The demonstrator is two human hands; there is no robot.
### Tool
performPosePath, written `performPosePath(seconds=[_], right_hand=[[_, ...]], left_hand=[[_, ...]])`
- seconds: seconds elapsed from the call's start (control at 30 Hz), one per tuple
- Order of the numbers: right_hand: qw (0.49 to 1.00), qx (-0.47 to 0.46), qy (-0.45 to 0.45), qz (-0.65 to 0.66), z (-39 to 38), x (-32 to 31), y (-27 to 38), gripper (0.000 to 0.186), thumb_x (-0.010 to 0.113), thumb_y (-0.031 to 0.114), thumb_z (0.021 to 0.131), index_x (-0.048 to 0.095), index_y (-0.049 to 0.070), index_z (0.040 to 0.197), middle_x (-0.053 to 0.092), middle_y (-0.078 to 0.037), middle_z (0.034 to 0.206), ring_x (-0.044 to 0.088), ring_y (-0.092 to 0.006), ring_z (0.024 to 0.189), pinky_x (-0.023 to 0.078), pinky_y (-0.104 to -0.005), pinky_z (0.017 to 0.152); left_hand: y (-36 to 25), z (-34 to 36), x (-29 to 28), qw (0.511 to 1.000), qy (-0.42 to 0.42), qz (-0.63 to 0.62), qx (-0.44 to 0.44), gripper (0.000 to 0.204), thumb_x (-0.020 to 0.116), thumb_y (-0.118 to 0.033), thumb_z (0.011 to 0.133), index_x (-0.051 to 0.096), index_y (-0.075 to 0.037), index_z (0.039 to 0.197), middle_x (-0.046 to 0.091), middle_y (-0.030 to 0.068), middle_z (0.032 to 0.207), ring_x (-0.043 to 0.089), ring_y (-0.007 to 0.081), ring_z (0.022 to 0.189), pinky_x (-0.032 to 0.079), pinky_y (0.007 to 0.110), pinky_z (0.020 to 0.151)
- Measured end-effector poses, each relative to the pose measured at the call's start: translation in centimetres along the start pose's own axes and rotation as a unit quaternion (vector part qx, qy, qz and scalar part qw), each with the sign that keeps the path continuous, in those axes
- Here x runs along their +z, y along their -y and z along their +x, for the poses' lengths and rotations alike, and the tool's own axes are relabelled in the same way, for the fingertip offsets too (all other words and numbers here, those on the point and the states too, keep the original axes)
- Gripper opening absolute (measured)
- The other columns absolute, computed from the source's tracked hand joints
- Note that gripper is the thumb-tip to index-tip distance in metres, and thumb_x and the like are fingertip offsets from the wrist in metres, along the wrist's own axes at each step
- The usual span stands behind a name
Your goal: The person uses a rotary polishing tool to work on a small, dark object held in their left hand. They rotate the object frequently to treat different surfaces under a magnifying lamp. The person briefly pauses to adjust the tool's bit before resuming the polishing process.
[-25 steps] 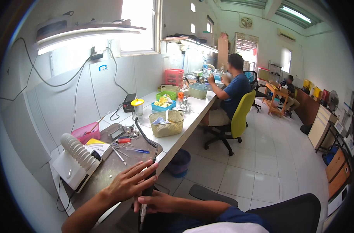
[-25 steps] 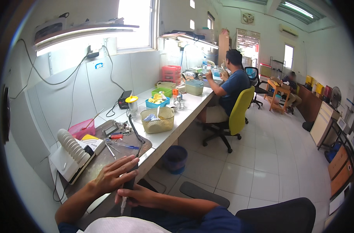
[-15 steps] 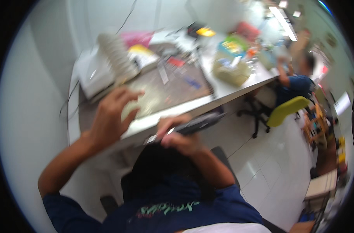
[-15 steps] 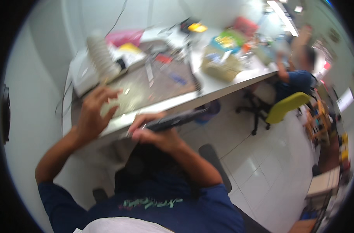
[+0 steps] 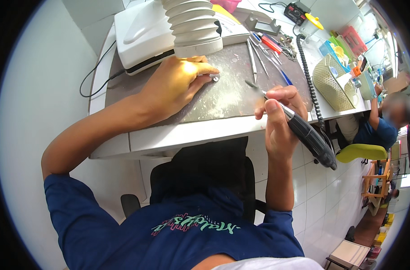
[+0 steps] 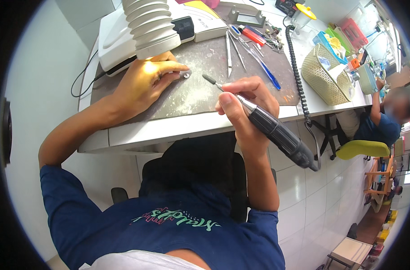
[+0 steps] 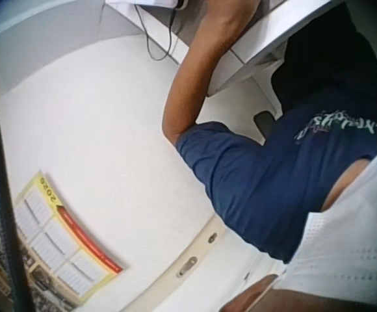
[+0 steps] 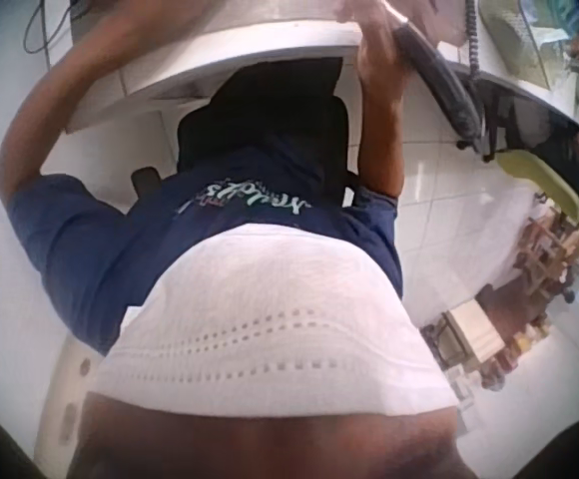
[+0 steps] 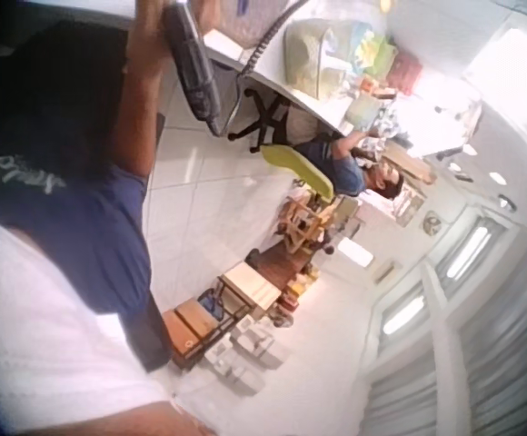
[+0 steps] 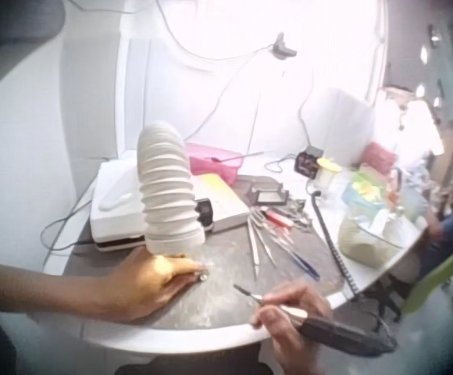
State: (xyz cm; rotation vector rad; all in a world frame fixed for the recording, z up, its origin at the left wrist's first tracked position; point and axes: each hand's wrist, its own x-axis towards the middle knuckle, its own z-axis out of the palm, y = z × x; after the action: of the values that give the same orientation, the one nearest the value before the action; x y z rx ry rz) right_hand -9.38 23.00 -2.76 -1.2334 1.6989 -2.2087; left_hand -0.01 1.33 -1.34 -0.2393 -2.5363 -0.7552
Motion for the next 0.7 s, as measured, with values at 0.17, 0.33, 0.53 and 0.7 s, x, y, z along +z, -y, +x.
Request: performPosePath(seconds=[0.17,0.33,0.53,0.7], right_hand=[[0.989,0.055,0.039,-0.134,1.0,0.6,0.6,0.015,0.065,0.005,0.083,0.059,-0.001,0.096,0.062,-0.007,0.076,0.061,-0.0097,0.067,0.049,-0.0225,0.064],[0.993,0.047,0.017,-0.106,0.6,2.3,0.4,0.019,0.067,0.002,0.08,0.058,-0.002,0.097,0.065,-0.012,0.084,0.063,-0.0143,0.074,0.05,-0.0257,0.068],[0.988,-0.091,0.011,-0.121,1.0,4.1,-0.3,0.019,0.068,0.0,0.078,0.06,-0.003,0.095,0.066,-0.019,0.087,0.069,-0.0238,0.079,0.055,-0.0313,0.072],[0.987,-0.123,-0.001,-0.106,0.9,6.3,-0.9,0.017,0.068,0.0,0.081,0.06,-0.005,0.095,0.065,-0.021,0.087,0.07,-0.0313,0.086,0.059,-0.0387,0.08]], left_hand=[[1.2,0.6,0.6,1.0,-0.01,-0.012,0.016,0.01,0.067,-0.007,0.081,0.065,-0.004,0.09,0.062,0.0135,0.081,0.061,0.0322,0.074,0.049,0.04,0.067],[0.1,0.0,-0.3,0.962,0.021,-0.217,-0.165,0.014,0.067,-0.006,0.083,0.06,-0.003,0.095,0.063,0.0068,0.081,0.062,0.0186,0.072,0.05,0.031,0.067],[-0.9,0.5,-1.4,0.81,0.05,-0.494,-0.311,0.025,0.066,-0.008,0.088,0.057,0.006,0.107,0.066,0.0054,0.082,0.062,0.0097,0.076,0.052,0.024,0.07],[-0.6,-0.2,-1.1,0.804,0.014,-0.481,-0.348,0.019,0.069,-0.009,0.086,0.065,0.009,0.093,0.07,0.0086,0.082,0.065,0.0068,0.073,0.052,0.019,0.063]])
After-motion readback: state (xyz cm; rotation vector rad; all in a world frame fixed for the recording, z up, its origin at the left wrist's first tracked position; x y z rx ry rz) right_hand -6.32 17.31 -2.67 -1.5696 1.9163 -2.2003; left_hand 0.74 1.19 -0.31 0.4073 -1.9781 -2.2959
